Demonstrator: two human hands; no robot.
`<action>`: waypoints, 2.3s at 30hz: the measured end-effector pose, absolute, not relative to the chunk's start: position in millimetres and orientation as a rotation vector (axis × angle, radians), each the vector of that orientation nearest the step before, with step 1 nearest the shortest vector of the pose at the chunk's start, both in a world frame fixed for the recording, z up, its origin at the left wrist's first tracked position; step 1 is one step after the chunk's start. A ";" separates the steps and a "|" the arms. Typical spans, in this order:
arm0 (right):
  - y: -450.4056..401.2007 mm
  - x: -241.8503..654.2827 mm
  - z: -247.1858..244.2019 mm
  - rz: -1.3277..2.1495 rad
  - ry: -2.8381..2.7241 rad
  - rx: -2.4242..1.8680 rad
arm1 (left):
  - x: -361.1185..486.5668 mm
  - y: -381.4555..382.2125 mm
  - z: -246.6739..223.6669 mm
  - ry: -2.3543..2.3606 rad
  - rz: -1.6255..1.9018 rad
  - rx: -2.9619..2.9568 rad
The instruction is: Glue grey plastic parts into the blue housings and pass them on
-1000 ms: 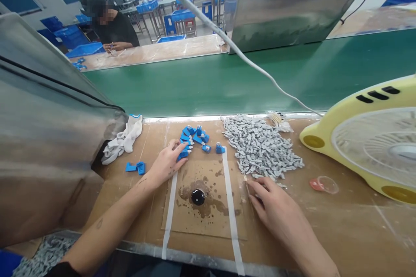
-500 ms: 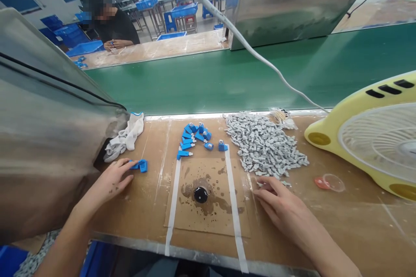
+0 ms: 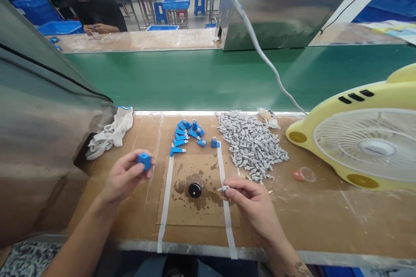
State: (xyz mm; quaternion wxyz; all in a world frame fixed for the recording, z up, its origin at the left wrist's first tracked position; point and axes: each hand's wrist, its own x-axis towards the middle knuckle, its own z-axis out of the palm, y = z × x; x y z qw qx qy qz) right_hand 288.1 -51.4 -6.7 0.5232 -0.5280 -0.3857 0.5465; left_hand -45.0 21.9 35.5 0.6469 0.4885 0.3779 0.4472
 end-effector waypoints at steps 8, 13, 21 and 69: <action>-52.5 262.9 14.8 1.105 -1.455 -1.398 | 5.0 21.0 -2.1 0.719 0.771 1.203; -49.9 253.0 19.5 0.972 -1.670 -1.405 | -1.9 17.9 -4.1 0.738 0.835 1.583; -47.0 251.8 12.1 0.989 -1.719 -1.404 | -0.6 19.5 -6.2 0.717 0.846 1.708; -30.4 216.1 36.8 0.807 -1.888 -1.164 | 5.5 9.2 -1.6 0.658 0.943 1.828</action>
